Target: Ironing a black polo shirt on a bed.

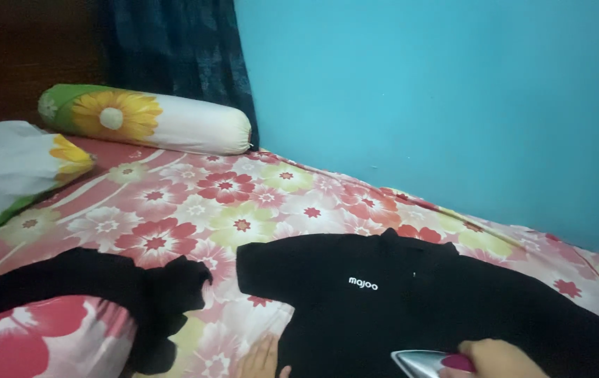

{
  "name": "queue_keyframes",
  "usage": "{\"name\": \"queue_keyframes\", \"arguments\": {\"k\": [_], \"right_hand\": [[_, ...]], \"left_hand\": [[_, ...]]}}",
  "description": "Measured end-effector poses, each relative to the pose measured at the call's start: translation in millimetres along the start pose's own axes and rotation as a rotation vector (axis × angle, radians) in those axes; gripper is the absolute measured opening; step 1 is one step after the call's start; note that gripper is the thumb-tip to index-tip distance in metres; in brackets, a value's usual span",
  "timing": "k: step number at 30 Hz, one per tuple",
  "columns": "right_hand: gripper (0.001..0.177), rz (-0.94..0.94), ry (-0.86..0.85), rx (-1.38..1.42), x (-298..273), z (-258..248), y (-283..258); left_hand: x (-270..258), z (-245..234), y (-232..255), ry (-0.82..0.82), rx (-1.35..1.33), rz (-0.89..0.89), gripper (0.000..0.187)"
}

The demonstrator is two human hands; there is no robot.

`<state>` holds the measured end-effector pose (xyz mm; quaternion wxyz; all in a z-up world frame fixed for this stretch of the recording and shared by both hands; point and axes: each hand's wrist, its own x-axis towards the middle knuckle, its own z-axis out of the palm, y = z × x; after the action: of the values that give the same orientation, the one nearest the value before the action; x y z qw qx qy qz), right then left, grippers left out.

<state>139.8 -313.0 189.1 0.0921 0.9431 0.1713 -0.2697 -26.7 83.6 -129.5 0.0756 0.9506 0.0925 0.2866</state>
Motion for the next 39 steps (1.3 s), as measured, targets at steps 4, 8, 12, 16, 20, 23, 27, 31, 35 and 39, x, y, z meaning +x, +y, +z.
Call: {"name": "queue_keyframes", "arguments": {"k": [4,8,12,16,20,23,27,31,35,39], "right_hand": [[0.062,-0.058,0.012,-0.040,-5,-8,-66],[0.067,-0.104,0.270,-0.066,25,-27,-123],[0.064,-0.109,0.391,0.013,90,-38,-155],[0.062,0.034,0.512,0.131,148,-53,-172],[0.059,0.067,0.417,0.144,148,-56,-184],[0.060,0.074,0.373,0.105,128,-48,-177],[0.065,-0.081,0.328,-0.064,91,-32,-163],[0.069,-0.132,0.368,-0.068,93,-26,-164],[0.069,-0.034,0.440,-0.007,150,-38,-176],[0.068,-0.061,0.527,-0.003,188,-75,-192]], "left_hand": [[9,-49,23,-0.057,-0.154,-0.372,0.062],[11,-40,29,-0.090,-0.102,-0.455,0.054],[4,3,20,0.359,0.073,-0.138,0.059],[7,16,14,0.569,0.219,-0.032,0.056],[-1,7,11,0.496,0.179,-0.038,0.055],[-1,2,15,0.404,0.106,-0.057,0.056],[0,0,18,0.334,0.052,-0.072,0.061],[-1,8,15,0.308,0.054,-0.072,0.061],[-2,13,16,0.431,0.118,-0.085,0.061],[-1,79,-6,0.531,0.235,-0.033,0.049]]}}
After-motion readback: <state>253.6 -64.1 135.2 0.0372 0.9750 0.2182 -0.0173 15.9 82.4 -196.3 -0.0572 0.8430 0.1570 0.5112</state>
